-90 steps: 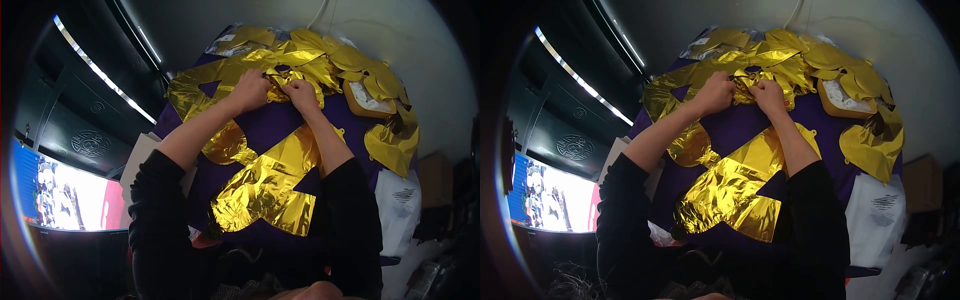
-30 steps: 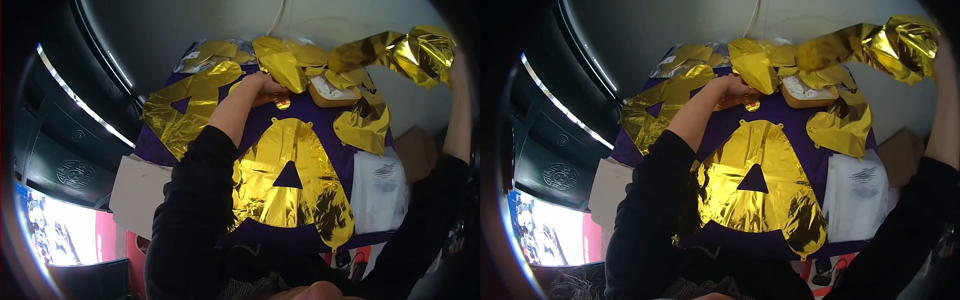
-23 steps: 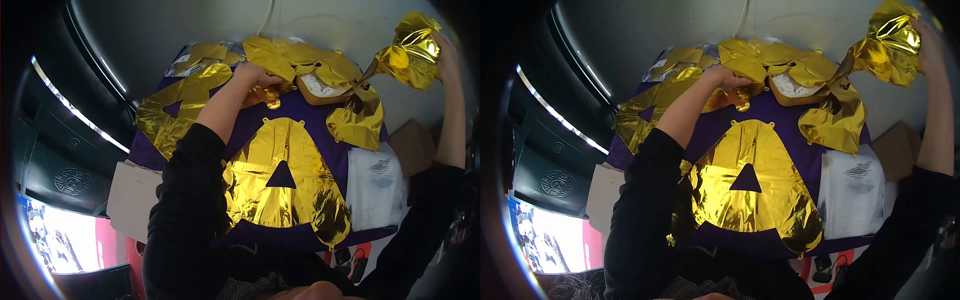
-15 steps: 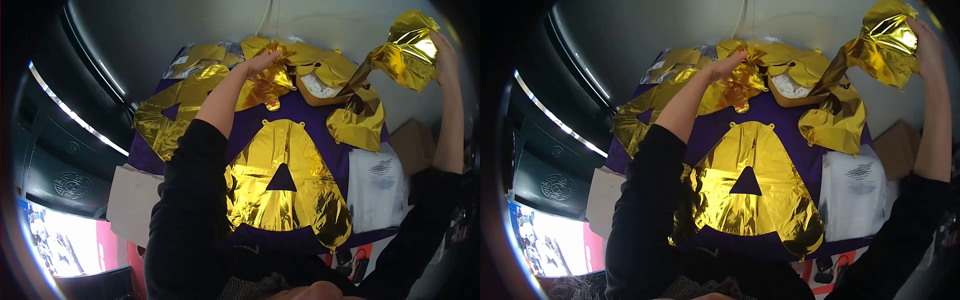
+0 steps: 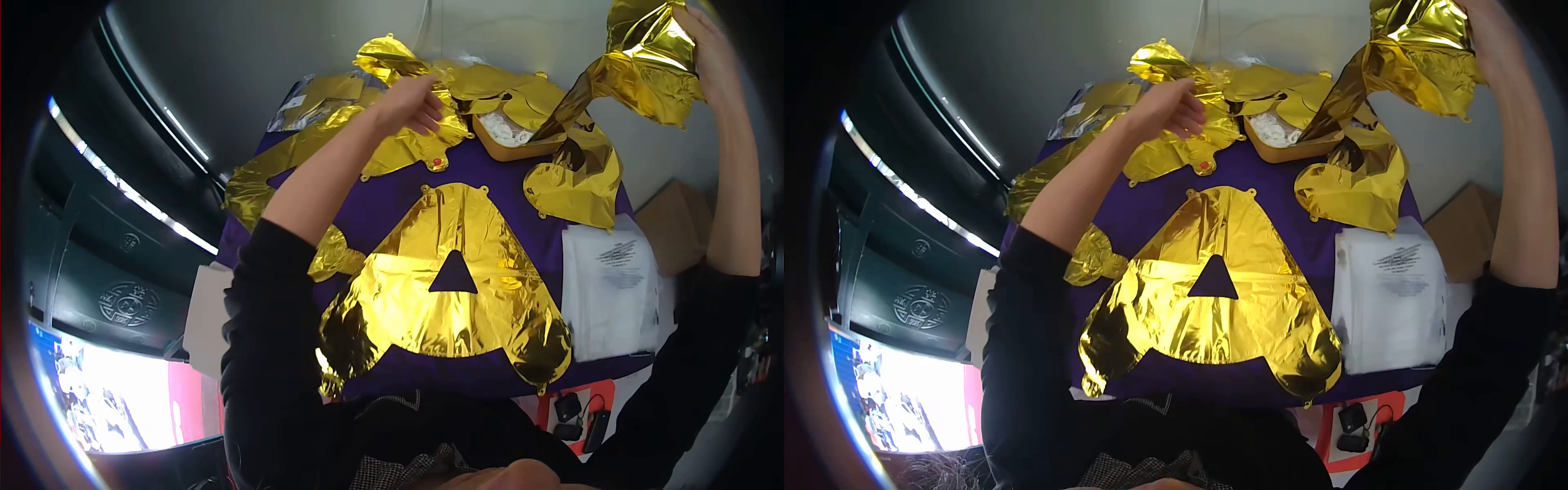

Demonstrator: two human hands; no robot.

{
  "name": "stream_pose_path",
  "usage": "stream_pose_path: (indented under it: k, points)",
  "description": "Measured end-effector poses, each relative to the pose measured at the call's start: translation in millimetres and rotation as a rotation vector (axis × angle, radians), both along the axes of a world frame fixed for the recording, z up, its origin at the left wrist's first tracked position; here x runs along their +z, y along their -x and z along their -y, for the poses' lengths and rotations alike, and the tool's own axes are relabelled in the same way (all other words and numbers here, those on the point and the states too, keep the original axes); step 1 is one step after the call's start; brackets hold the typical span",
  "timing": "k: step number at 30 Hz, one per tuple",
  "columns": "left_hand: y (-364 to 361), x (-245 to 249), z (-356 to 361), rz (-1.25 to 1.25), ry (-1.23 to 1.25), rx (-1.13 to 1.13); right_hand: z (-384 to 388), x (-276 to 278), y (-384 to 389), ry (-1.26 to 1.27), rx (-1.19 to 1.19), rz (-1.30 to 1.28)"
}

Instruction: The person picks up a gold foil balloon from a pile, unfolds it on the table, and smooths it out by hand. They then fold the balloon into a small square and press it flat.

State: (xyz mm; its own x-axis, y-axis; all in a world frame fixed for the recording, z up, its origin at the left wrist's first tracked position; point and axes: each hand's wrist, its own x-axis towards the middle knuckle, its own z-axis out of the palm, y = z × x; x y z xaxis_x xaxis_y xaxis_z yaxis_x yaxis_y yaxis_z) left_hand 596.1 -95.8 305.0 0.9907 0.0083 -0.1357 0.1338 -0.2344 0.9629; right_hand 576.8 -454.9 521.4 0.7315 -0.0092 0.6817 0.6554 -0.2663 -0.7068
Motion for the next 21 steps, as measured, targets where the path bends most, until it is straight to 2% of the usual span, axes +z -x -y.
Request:
stream_pose_path:
  k: [1,3,5,6,8,10,11,13,14,15,19,20,21]
  points:
    - [16,2,9,-0.053,0.025,-0.042,-15,2,24,0.036,-0.120,0.080]
    - [61,5,30,-0.152,0.172,-0.182,-16,5,50,0.015,-0.077,0.163]
    - [98,-8,49,-0.253,0.320,-0.283,-20,4,88,0.186,-0.116,0.227]
    - [120,-13,59,-0.287,0.372,-0.322,-11,-5,95,0.188,-0.109,0.228]
    - [163,-26,77,-0.364,0.500,-0.395,12,-34,104,0.498,0.134,0.510]
    - [204,-37,91,-0.405,0.634,-0.422,-18,-50,172,0.372,0.011,0.180]
    - [224,-43,98,-0.399,0.711,-0.423,-27,-65,198,0.411,0.057,0.274]
    - [262,-49,110,-0.390,0.864,-0.384,-43,-105,232,0.411,0.194,0.392]
    - [279,-57,113,-0.369,0.933,-0.378,-49,-128,240,0.443,0.251,0.536]
    - [299,-59,117,-0.361,0.933,-0.375,-52,-150,259,0.469,0.280,0.423]
    - [373,-66,128,-0.098,1.128,-0.081,-68,-217,301,0.574,0.526,0.577]
    - [383,-90,121,-0.042,1.537,-0.184,-72,-233,309,0.574,0.559,0.540]
    - [398,-73,126,-0.084,1.238,0.064,-75,-243,316,0.567,0.556,0.541]
